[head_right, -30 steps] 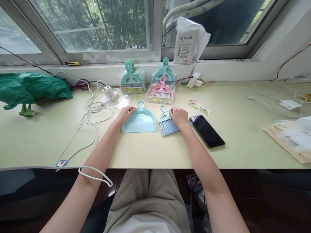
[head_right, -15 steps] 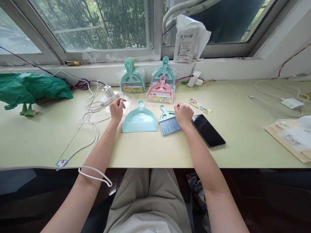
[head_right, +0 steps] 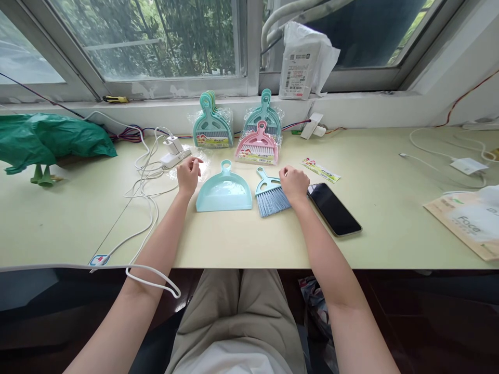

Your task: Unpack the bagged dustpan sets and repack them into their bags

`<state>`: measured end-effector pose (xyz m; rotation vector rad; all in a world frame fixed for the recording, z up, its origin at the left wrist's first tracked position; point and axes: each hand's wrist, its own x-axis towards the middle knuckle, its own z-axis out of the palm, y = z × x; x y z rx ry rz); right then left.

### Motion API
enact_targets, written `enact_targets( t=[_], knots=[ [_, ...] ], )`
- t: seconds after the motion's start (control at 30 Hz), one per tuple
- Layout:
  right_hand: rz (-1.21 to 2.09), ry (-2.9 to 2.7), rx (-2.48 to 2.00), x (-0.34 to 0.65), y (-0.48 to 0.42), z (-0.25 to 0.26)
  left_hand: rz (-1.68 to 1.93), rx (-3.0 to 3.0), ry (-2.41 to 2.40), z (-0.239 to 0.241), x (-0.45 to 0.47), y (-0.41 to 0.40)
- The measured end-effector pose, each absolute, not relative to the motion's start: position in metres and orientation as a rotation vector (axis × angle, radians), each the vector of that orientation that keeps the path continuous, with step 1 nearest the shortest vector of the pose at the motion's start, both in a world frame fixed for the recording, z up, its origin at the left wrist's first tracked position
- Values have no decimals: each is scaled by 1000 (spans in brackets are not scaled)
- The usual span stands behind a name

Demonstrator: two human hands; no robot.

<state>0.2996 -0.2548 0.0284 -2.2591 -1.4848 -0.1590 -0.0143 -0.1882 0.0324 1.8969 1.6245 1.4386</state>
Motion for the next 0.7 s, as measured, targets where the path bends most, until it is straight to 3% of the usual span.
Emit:
enact_targets(
  t=[0.7],
  knots=[
    [-20,-1685,-2214,293,-255,27,1273,2024,1645,34,-10,-192]
  ],
)
